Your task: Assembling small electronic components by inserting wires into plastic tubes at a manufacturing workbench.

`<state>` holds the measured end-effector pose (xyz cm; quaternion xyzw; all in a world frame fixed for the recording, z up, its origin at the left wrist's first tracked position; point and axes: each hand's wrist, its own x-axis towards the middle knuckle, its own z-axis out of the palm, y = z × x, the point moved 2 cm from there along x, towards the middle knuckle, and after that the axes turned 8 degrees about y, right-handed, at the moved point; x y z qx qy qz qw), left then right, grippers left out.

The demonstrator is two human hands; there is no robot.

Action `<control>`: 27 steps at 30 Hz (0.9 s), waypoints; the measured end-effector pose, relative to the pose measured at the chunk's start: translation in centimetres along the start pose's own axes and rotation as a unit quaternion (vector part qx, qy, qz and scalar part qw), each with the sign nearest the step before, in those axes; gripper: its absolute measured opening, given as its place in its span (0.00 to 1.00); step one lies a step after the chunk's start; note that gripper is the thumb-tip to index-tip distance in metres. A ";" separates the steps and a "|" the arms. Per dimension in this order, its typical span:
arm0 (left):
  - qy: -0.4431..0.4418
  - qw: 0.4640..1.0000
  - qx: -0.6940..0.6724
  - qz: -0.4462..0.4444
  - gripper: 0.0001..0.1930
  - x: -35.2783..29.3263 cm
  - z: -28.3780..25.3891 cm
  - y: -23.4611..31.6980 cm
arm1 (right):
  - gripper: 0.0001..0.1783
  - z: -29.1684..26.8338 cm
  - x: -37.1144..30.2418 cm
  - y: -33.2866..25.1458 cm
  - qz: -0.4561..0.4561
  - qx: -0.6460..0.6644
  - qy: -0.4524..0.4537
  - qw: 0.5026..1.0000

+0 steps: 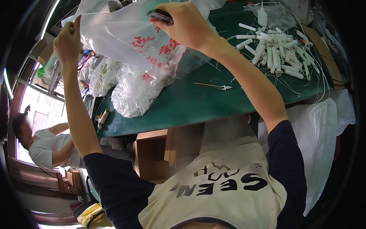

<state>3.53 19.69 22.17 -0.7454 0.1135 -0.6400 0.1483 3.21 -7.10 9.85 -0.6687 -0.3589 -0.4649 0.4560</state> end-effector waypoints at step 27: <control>-0.222 0.950 0.092 -0.198 0.19 -5.0 1.9 -3.6 | 0.05 -8.0 -5.6 2.4 0.046 -0.079 0.039 0.995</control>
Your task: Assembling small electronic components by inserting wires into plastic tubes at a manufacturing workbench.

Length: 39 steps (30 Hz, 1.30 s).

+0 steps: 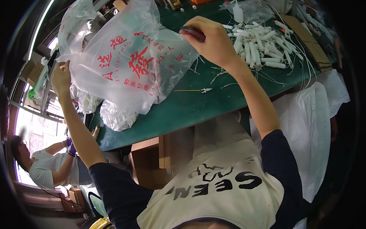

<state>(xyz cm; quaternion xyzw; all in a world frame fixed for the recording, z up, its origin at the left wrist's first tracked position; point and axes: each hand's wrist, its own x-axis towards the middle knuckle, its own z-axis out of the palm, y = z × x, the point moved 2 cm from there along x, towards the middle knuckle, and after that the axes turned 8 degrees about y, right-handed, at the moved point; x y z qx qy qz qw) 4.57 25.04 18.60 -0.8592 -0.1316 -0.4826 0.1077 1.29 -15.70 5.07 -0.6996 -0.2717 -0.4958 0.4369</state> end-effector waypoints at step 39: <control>-0.198 0.965 -0.160 -0.061 0.20 -13.4 11.1 13.3 | 0.07 -6.7 -10.4 1.7 0.229 -0.053 -0.121 0.964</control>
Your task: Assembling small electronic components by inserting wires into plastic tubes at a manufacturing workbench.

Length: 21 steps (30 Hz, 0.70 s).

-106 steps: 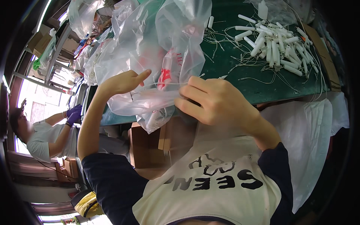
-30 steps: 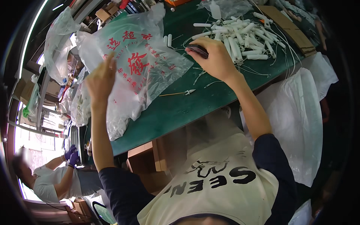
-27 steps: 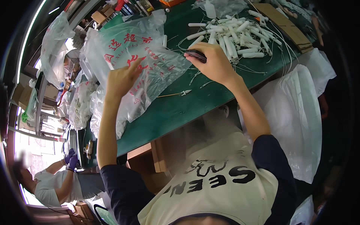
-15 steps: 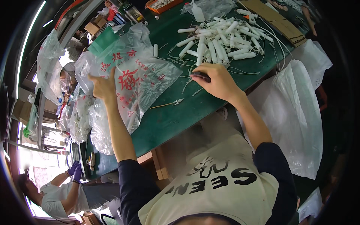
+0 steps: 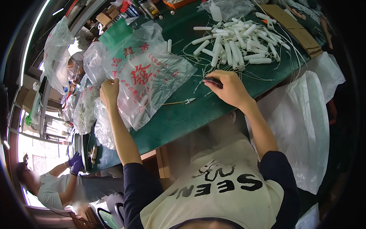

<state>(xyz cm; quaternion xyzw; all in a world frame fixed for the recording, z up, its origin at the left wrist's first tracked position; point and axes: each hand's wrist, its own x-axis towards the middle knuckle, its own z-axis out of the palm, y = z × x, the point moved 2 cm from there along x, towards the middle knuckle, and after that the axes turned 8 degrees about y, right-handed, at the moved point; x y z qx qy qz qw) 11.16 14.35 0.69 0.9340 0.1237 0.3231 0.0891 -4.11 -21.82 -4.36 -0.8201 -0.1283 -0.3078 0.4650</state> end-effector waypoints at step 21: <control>0.435 0.893 -0.077 -0.086 0.10 -4.0 -11.7 -6.1 | 0.06 2.6 -1.0 -1.3 0.016 0.017 -0.050 0.998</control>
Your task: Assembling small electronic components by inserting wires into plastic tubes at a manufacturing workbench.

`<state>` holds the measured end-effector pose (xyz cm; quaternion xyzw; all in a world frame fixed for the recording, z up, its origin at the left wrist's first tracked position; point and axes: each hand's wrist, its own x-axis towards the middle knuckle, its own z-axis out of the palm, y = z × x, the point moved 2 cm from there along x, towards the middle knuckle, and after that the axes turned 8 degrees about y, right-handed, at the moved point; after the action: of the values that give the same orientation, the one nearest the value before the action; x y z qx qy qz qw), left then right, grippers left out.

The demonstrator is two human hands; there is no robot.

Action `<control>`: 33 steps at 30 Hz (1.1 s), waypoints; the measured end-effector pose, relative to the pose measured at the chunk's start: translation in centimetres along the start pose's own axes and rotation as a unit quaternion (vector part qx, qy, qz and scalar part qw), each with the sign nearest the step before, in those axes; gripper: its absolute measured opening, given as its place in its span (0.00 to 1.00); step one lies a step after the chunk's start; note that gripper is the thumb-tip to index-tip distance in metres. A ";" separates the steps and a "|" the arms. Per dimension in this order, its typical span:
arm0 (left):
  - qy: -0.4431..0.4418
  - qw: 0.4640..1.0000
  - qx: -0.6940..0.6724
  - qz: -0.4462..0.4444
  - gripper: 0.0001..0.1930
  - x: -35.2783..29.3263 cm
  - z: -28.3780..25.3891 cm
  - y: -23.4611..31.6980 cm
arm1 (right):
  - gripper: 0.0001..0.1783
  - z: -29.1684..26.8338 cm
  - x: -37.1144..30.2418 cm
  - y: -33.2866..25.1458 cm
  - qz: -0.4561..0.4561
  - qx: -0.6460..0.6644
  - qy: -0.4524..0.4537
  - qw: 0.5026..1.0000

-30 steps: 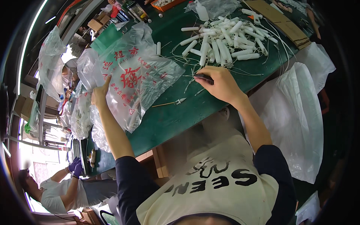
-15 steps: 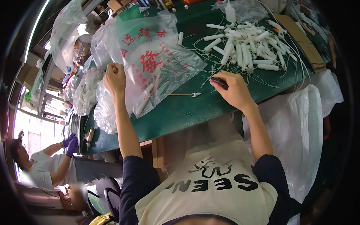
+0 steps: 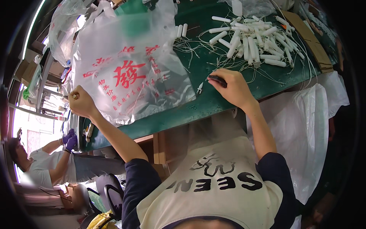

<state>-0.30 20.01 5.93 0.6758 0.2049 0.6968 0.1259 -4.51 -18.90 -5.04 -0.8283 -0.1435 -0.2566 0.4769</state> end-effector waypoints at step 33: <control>-0.489 0.835 -0.015 0.252 0.29 -9.5 -8.4 3.0 | 0.13 8.0 -1.6 -5.1 -0.196 -0.007 -0.234 0.952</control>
<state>-7.85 12.11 -1.15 0.9547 -0.0711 0.2862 0.0392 -6.00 -9.37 -5.60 -0.8241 -0.4091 -0.1447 0.3640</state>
